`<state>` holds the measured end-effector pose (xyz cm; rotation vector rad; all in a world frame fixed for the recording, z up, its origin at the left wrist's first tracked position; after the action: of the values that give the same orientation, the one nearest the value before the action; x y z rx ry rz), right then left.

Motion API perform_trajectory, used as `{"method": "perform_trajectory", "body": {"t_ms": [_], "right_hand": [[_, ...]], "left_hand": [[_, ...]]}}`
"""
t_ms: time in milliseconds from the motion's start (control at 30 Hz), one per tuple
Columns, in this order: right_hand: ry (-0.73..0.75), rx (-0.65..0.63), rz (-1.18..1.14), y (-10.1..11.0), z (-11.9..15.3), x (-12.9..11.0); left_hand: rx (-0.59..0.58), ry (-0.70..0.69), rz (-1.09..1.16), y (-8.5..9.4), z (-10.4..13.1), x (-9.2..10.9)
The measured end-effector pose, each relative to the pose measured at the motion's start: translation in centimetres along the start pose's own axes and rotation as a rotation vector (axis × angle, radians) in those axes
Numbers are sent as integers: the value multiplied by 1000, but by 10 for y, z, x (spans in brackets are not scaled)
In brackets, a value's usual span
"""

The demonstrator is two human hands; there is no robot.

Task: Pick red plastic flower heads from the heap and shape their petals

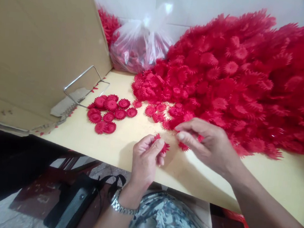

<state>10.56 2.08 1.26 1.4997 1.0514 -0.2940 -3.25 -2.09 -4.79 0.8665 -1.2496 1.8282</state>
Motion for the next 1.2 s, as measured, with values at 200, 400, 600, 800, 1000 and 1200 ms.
{"method": "perform_trajectory", "body": {"t_ms": [200,400,600,800,1000,1200], "right_hand": [[-240,-330,-698,-37,4,-3],[-265,-358,-748,-35,7,-1],[-189,-194,-555,-25,9,6],[-200,-204,-521,-29,13,5],[-187,-135,-445,-28,17,8],[-190,-133,-458,-31,16,0]], "left_hand": [[-46,-28,-31,0,0,-4],[-155,-55,-89,2,2,-6],[-110,-65,-102,6,2,-3],[-73,-84,-121,7,3,-5],[-1,-155,-175,9,2,-4],[-18,-144,-189,8,2,-6]]}}
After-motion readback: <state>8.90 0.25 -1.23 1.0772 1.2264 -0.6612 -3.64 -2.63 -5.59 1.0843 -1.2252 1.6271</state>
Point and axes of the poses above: each hand's wrist, its own z-axis away from the middle knuckle, its own y-axis out of the back of the hand, x = y × z, the point moved 4 cm from there along -z, towards the middle knuckle, and after that the axes turned 1 degree about -z, right-handed, at the moved point
